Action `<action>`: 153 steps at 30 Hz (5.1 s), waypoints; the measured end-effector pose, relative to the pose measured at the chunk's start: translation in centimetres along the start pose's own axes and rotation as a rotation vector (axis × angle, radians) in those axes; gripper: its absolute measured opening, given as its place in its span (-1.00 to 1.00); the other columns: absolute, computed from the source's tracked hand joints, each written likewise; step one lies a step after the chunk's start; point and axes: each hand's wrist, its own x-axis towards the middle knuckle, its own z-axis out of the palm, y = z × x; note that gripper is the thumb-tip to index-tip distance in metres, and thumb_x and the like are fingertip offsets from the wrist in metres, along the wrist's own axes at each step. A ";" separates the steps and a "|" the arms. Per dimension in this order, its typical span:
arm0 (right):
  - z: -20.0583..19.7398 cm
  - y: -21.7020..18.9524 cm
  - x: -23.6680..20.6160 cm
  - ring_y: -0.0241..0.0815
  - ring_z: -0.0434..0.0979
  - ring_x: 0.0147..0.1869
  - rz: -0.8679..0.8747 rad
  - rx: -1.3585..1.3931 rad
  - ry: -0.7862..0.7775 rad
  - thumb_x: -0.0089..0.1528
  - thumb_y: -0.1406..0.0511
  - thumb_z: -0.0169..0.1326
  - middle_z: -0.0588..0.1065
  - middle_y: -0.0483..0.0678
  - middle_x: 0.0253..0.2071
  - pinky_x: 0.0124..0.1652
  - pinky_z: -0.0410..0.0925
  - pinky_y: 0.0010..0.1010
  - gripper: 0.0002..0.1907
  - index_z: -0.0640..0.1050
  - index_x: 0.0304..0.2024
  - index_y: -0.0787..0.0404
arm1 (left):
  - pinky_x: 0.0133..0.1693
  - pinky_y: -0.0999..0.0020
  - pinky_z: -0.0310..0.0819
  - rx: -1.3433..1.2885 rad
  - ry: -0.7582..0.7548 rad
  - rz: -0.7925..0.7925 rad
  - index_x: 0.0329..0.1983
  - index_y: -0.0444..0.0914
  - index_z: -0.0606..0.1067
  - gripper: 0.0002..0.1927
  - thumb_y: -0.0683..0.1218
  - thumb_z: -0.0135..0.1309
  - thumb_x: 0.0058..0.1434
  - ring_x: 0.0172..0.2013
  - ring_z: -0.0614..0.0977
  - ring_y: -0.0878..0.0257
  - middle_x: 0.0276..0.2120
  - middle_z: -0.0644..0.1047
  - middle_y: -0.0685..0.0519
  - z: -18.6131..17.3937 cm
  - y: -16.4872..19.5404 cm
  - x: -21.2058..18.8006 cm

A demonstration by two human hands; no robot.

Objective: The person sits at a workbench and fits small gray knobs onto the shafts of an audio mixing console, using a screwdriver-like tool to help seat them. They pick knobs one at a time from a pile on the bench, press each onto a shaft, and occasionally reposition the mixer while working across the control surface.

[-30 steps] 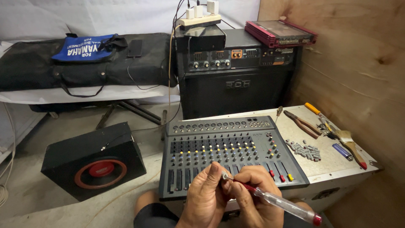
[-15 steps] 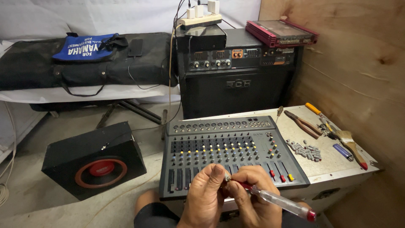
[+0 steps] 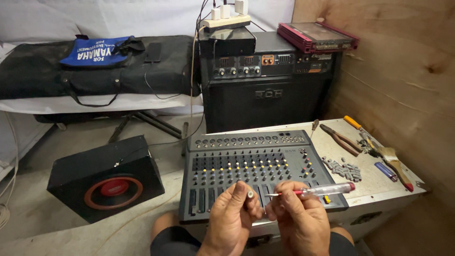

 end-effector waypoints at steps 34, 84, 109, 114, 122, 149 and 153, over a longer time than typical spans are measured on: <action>0.3 0.9 -1.7 -0.20 0.59 -0.27 -0.252 -0.432 -0.084 0.25 0.52 0.08 0.54 0.09 -0.21 -0.25 0.51 -0.33 -0.80 0.51 -0.05 0.41 | -0.23 0.29 0.39 -0.113 -0.004 -0.161 -0.38 -0.19 0.42 -0.57 0.23 -0.04 0.35 -0.41 0.41 0.26 -0.50 0.41 0.10 0.8 0.9 -0.5; 1.5 0.7 -1.5 -0.23 0.58 -0.20 -0.400 -0.551 -0.206 0.22 0.59 0.08 0.52 0.11 -0.18 -0.17 0.48 -0.44 -0.84 0.53 -0.15 0.42 | -0.24 0.35 0.39 -0.124 -0.047 -0.104 -0.37 -0.23 0.43 -0.62 0.14 -0.07 0.41 -0.38 0.45 0.28 -0.44 0.43 0.09 0.8 0.9 -0.5; 1.1 0.9 -1.3 -0.21 0.63 -0.30 -0.397 -0.493 -0.133 0.26 0.55 0.04 0.58 0.14 -0.16 -0.30 0.52 -0.42 -0.79 0.53 -0.05 0.40 | -0.22 0.27 0.38 -0.111 -0.015 -0.125 -0.35 -0.20 0.42 -0.64 0.16 -0.05 0.37 -0.36 0.45 0.24 -0.45 0.41 0.09 0.9 0.9 -0.4; 1.4 1.3 -1.2 -0.22 0.61 -0.26 -0.393 -0.529 -0.108 0.25 0.57 0.06 0.60 0.13 -0.15 -0.26 0.49 -0.42 -0.80 0.53 -0.07 0.38 | -0.26 0.29 0.38 -0.082 0.012 -0.115 -0.35 -0.22 0.46 -0.62 0.17 -0.04 0.36 -0.39 0.46 0.24 -0.46 0.45 0.08 0.0 0.3 -0.3; 2.5 1.4 -1.3 -0.25 0.59 -0.13 -0.457 -0.533 -0.207 0.16 0.65 0.16 0.56 0.09 -0.13 -0.11 0.48 -0.42 -0.69 0.50 -0.08 0.36 | -0.24 0.41 0.36 -0.052 0.031 -0.015 -0.31 -0.27 0.49 -0.66 0.09 0.00 0.40 -0.37 0.45 0.34 -0.42 0.49 0.10 -1.1 -0.9 0.0; 2.4 1.8 -1.7 -0.19 0.62 -0.08 -0.454 -0.475 -0.090 0.16 0.63 0.17 0.52 0.14 -0.05 -0.13 0.53 -0.40 -0.71 0.48 -0.12 0.33 | -0.31 0.40 0.45 0.098 0.073 0.023 -0.20 -0.32 0.55 -0.68 0.05 0.03 0.36 -0.43 0.53 0.34 -0.44 0.56 0.07 -0.9 -0.9 -0.4; 2.5 1.7 -1.8 -0.20 0.61 -0.12 -0.459 -0.461 -0.090 0.16 0.63 0.17 0.51 0.15 -0.04 -0.17 0.53 -0.41 -0.71 0.48 -0.12 0.33 | -0.28 0.45 0.41 0.097 0.045 0.042 -0.16 -0.36 0.55 -0.74 -0.03 0.05 0.39 -0.40 0.50 0.38 -0.41 0.57 0.06 -0.9 -0.8 -0.4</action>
